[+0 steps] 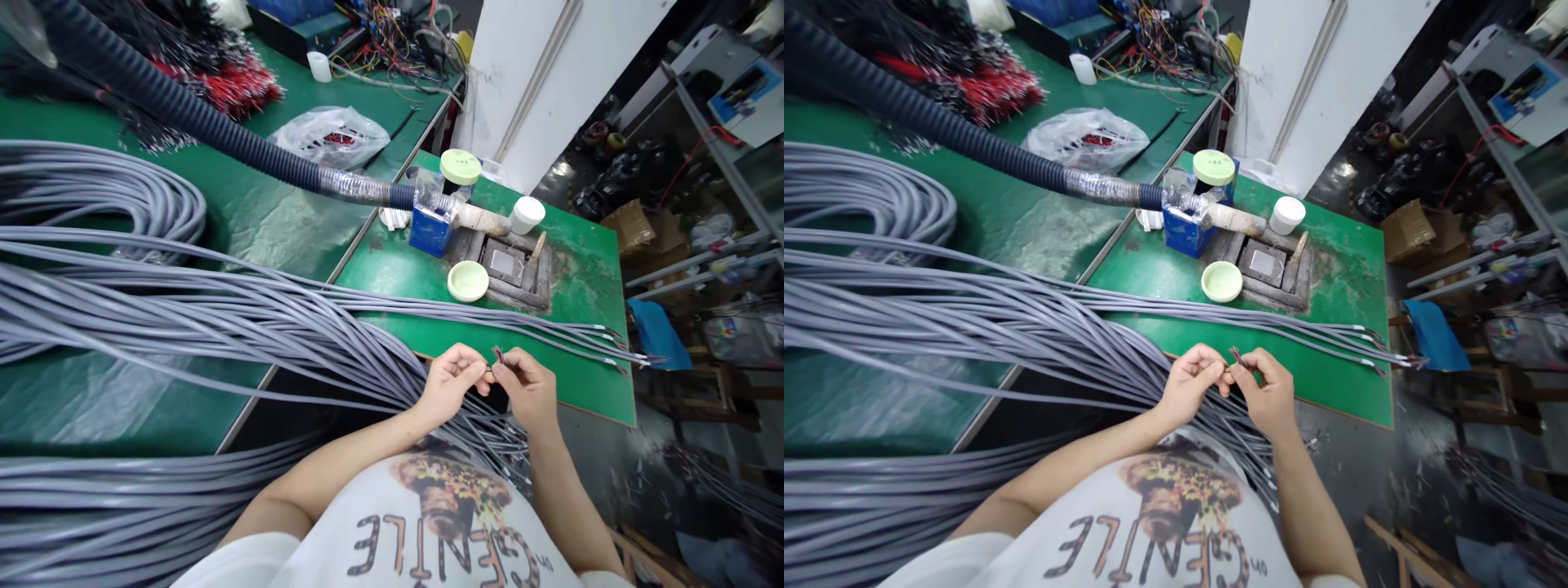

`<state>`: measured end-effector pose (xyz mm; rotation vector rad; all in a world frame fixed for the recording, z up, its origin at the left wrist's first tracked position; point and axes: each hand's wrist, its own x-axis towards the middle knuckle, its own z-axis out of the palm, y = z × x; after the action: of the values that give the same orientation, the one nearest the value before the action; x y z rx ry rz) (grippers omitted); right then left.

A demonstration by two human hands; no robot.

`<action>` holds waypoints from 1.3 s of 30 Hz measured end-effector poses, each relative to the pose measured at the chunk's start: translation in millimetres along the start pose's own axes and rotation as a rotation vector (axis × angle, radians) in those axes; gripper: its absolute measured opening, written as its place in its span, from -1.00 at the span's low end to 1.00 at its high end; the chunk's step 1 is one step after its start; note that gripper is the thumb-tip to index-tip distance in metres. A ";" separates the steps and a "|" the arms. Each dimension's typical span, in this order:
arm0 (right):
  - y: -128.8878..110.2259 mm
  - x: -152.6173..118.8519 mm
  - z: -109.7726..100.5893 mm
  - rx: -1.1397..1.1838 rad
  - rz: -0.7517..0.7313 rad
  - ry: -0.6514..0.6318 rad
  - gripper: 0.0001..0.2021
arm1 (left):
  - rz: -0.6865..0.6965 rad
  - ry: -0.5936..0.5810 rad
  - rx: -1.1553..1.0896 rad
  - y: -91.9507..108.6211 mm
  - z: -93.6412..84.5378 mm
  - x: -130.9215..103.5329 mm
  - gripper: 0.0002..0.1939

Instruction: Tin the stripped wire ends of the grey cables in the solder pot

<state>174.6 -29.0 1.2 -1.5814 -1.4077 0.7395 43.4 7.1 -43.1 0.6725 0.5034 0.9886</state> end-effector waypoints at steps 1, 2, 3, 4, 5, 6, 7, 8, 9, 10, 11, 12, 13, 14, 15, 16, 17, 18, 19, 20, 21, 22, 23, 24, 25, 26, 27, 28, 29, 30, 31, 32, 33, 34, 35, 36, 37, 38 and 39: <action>-0.1 -0.2 -0.3 -0.019 -0.020 -0.002 -0.86 | 0.004 0.003 0.003 0.0 -1.6 0.2 -0.73; 0.0 -0.6 -1.0 -0.032 -0.036 -0.001 -0.87 | 0.008 0.013 -0.001 0.9 -3.7 1.0 -0.74; 0.4 -0.9 -2.4 -0.037 -0.044 0.012 -0.87 | 0.016 0.039 -0.014 2.7 -6.6 2.4 -0.74; 1.0 -1.2 -4.4 -0.036 -0.043 0.036 -0.88 | 0.030 0.082 -0.033 5.7 -10.1 4.3 -0.75; 1.7 -1.3 -6.8 -0.030 -0.035 0.070 -0.88 | 0.049 0.134 -0.056 9.5 -13.9 6.5 -0.75; 2.4 -1.4 -9.3 -0.023 -0.023 0.104 -0.88 | 0.073 0.189 -0.075 13.7 -17.7 8.9 -0.75; 2.9 -1.2 -11.6 -0.016 -0.014 0.130 -0.88 | 0.091 0.224 -0.079 18.0 -21.1 11.1 -0.76; 3.1 -0.8 -13.2 -0.014 -0.010 0.141 -0.88 | 0.093 0.230 -0.063 21.8 -23.8 12.8 -0.76; 3.0 -0.3 -14.0 -0.018 -0.010 0.137 -0.88 | 0.076 0.205 -0.030 24.8 -25.3 13.8 -0.77; 2.6 0.5 -13.9 -0.026 -0.016 0.126 -0.88 | 0.046 0.157 0.014 26.7 -25.6 14.2 -0.76; 1.9 1.3 -13.0 -0.035 -0.024 0.113 -0.88 | 0.008 0.094 0.061 27.8 -24.7 14.0 -0.73; 0.9 2.2 -11.5 -0.043 -0.033 0.098 -0.88 | -0.033 0.027 0.106 28.0 -22.8 13.3 -0.70; -0.3 3.0 -9.8 -0.049 -0.040 0.082 -0.88 | -0.068 -0.036 0.149 27.7 -20.3 12.2 -0.66; -1.5 3.7 -8.2 -0.054 -0.047 0.064 -0.88 | -0.092 -0.090 0.189 27.1 -17.5 11.0 -0.63; -2.7 4.2 -6.8 -0.057 -0.053 0.047 -0.88 | -0.099 -0.129 0.231 26.5 -14.7 9.7 -0.64; -4.0 4.6 -5.7 -0.060 -0.056 0.031 -0.87 | -0.088 -0.151 0.279 26.0 -12.3 8.5 -0.66; -5.1 4.8 -5.1 -0.061 -0.054 0.014 -0.87 | -0.059 -0.160 0.329 25.9 -10.3 7.2 -0.69; -6.1 5.0 -4.9 -0.059 -0.050 -0.002 -0.86 | -0.014 -0.160 0.380 26.1 -8.8 6.1 -0.70; -7.1 5.4 -5.0 -0.054 -0.047 -0.022 -0.86 | 0.038 -0.157 0.429 26.6 -8.0 5.1 -0.69; -8.0 6.2 -5.4 -0.048 -0.048 -0.044 -0.85 | 0.089 -0.154 0.470 27.4 -7.8 4.4 -0.68; -8.8 7.6 -6.2 -0.046 -0.055 -0.065 -0.84 | 0.131 -0.150 0.493 28.6 -8.2 4.1 -0.68; -9.6 9.7 -7.5 -0.052 -0.067 -0.082 -0.84 | 0.157 -0.134 0.493 30.1 -9.3 4.3 -0.68; -10.4 13.0 -9.2 -0.064 -0.080 -0.085 -0.83 | 0.173 -0.092 0.474 31.9 -11.2 5.2 -0.68; -11.5 17.6 -11.6 -0.083 -0.087 -0.076 -0.83 | 0.185 -0.026 0.441 33.9 -13.9 6.7 -0.68; -12.7 23.7 -14.5 -0.107 -0.091 -0.057 -0.83 | 0.199 0.052 0.407 36.0 -17.4 8.9 -0.69; -14.3 31.4 -17.7 -0.135 -0.091 -0.035 -0.82 | 0.215 0.126 0.389 38.0 -21.6 11.5 -0.70; -16.3 40.8 -20.9 -0.166 -0.092 -0.017 -0.82 | 0.237 0.179 0.403 39.6 -26.3 14.4 -0.72; -18.6 51.7 -23.9 -0.199 -0.096 -0.008 -0.81 | 0.266 0.201 0.457 40.6 -31.1 17.3 -0.74; -21.1 64.0 -26.1 -0.238 -0.105 -0.012 -0.80 | 0.300 0.197 0.543 40.9 -35.8 20.0 -0.75; -23.7 77.3 -27.3 -0.284 -0.120 -0.027 -0.79 | 0.334 0.179 0.649 40.4 -39.9 22.4 -0.76; -26.1 91.3 -27.3 -0.333 -0.136 -0.046 -0.79 | 0.367 0.156 0.760 39.3 -43.4 24.3 -0.76; -28.1 105.4 -26.0 -0.385 -0.150 -0.073 -0.79 | 0.400 0.129 0.862 37.6 -46.0 25.7 -0.77; -29.3 119.2 -23.5 -0.437 -0.163 -0.104 -0.78 | 0.429 0.102 0.948 35.6 -47.9 26.7 -0.78; -29.7 132.3 -20.0 -0.490 -0.172 -0.140 -0.78 | 0.452 0.072 1.014 33.7 -49.1 27.2 -0.79; -29.2 144.1 -15.7 -0.541 -0.178 -0.178 -0.78 | 0.468 0.042 1.063 32.0 -49.8 27.4 -0.80; -27.9 154.5 -10.8 -0.588 -0.182 -0.215 -0.78 | 0.480 0.013 1.098 30.6 -50.3 27.3 -0.81; -25.9 163.1 -5.7 -0.634 -0.185 -0.250 -0.78 | 0.487 -0.010 1.124 29.7 -50.7 27.2 -0.81; -23.4 169.9 -0.6 -0.678 -0.188 -0.282 -0.79 | 0.493 -0.026 1.147 29.1 -51.1 27.0 -0.80; -20.6 175.2 4.2 -0.718 -0.192 -0.308 -0.80 | 0.497 -0.038 1.167 28.9 -51.5 26.9 -0.80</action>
<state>193.8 142.6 37.7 -1.8657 -2.1863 0.3812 4.9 56.4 -60.5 1.9240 0.9060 1.0840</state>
